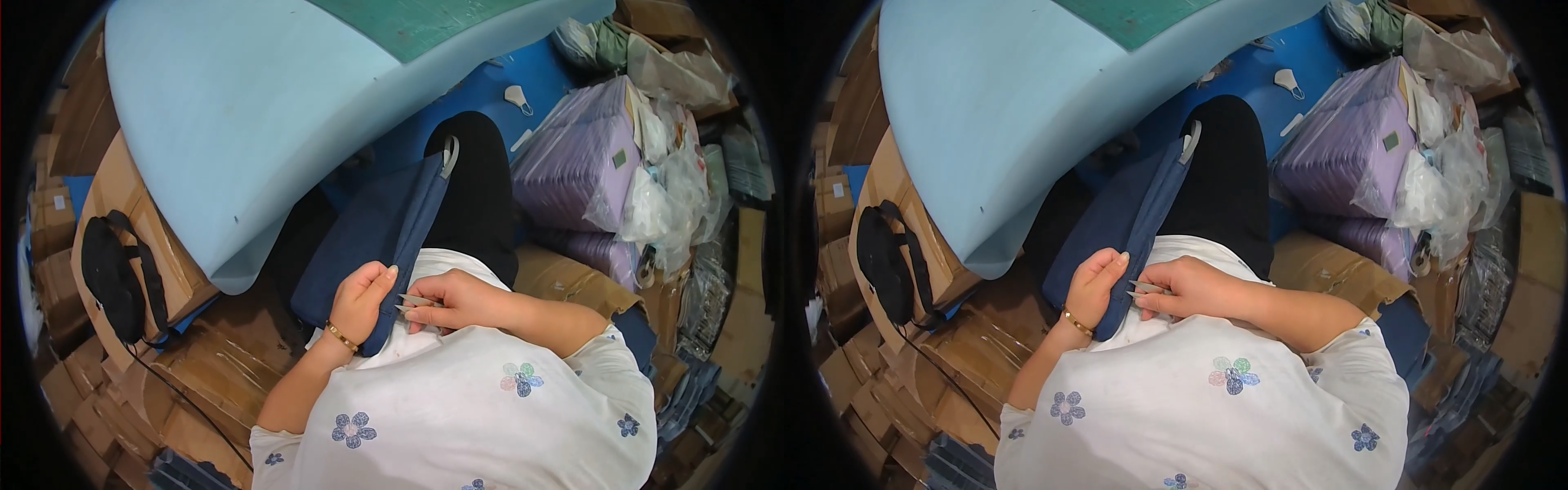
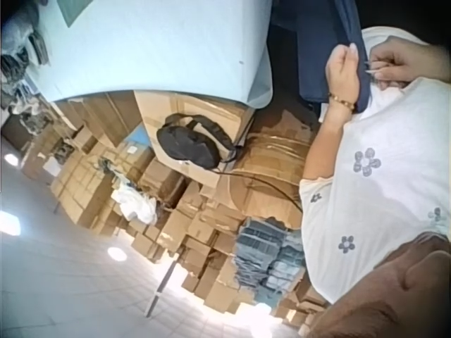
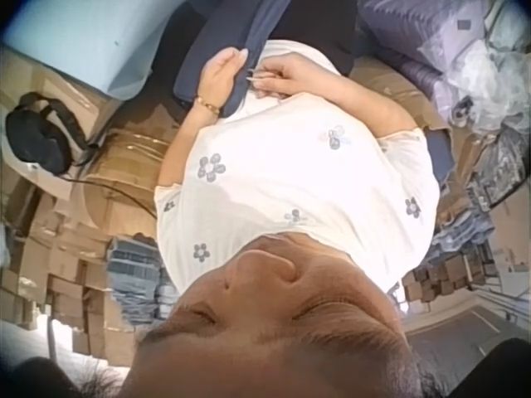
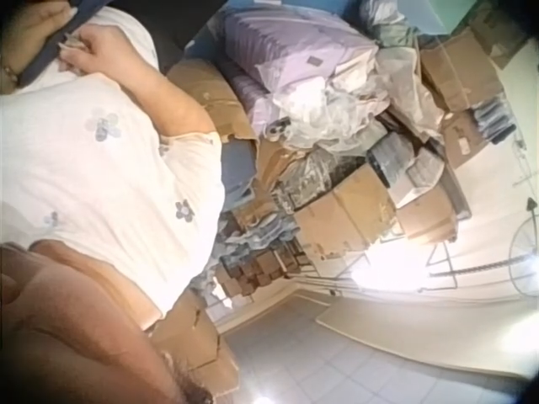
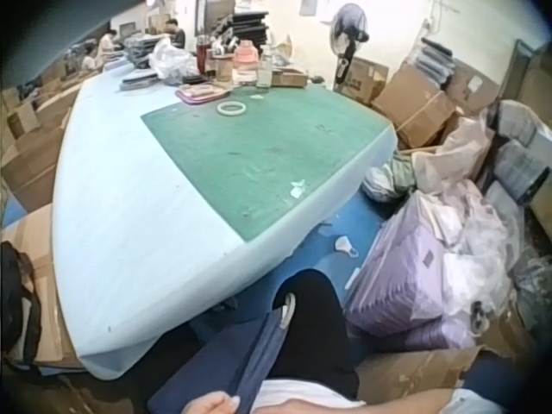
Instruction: Inspecting and trimming excess threads from a blue leather sleeve using thread snips.
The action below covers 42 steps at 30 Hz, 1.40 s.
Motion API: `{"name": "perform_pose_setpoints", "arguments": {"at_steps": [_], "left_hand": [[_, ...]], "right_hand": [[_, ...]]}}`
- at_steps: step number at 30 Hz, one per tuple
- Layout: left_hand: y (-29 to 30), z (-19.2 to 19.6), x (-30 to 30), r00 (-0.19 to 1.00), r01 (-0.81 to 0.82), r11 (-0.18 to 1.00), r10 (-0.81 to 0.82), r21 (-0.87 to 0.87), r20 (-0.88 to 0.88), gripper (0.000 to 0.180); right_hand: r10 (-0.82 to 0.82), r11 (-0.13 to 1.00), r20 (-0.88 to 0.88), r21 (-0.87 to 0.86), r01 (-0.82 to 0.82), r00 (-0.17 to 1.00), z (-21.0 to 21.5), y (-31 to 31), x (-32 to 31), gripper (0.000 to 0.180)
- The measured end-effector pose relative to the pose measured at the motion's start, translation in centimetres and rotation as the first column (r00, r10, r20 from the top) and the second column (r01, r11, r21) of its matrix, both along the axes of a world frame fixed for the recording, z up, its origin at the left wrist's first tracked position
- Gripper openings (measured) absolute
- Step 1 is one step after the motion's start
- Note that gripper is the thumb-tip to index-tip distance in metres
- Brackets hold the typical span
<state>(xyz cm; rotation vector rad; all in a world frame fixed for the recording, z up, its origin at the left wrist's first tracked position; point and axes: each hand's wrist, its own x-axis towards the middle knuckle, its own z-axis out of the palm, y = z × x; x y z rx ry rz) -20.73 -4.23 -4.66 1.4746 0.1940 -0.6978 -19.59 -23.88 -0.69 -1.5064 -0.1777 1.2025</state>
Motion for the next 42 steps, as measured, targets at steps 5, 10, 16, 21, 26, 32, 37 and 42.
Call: {"name": "perform_pose_setpoints", "arguments": {"at_steps": [5,10,16,21,26,32,37,42], "left_hand": [[-0.1,-0.1,-0.1,0.999,0.016,0.999,-0.018,0.044,0.048,0.027],[0.1,-0.6,-0.2,1.0,-0.005,1.0,0.004,0.022,0.013,0.028],[0.0,-0.7,-0.1,0.999,-0.034,0.997,0.033,-0.064,-0.019,0.028],[0.2,-0.9,-0.3,0.995,-0.065,0.995,0.059,-0.07,-0.082,0.028],[0.0,-0.2,-0.4,0.998,-0.054,0.998,0.054,-0.015,-0.022,0.027],[0.2,-0.5,-0.5,0.999,-0.04,0.999,0.04,-0.009,0.014,0.027],[0.7,-0.7,-0.1,0.997,-0.058,0.992,0.052,-0.113,-0.059,0.026],[1.9,0.7,0.8,0.977,-0.125,0.964,0.078,-0.235,-0.198,0.025]], "right_hand": [[0.004,1.0,-0.047,-0.021,-0.005,0.999,0.0,0.0,0.1,0.02],[0.0,1.0,0.08,-0.028,0.002,0.997,-0.3,0.3,-0.3,0.02],[-0.143,0.989,0.226,0.057,0.134,0.964,0.4,0.3,-0.5,0.019],[-0.084,0.996,0.055,0.047,0.082,0.995,-0.1,0.0,-0.3,0.018],[-0.036,0.999,0.022,0.018,0.035,0.999,0.2,0.1,0.0,0.019],[-0.001,1.0,0.009,-0.016,0.001,1.0,0.2,0.2,0.1,0.02],[-0.136,0.986,0.253,0.124,0.108,0.958,0.0,0.2,0.3,0.015],[-0.266,0.958,0.802,0.157,0.24,0.535,-1.6,-0.3,3.8,0.013]]}}
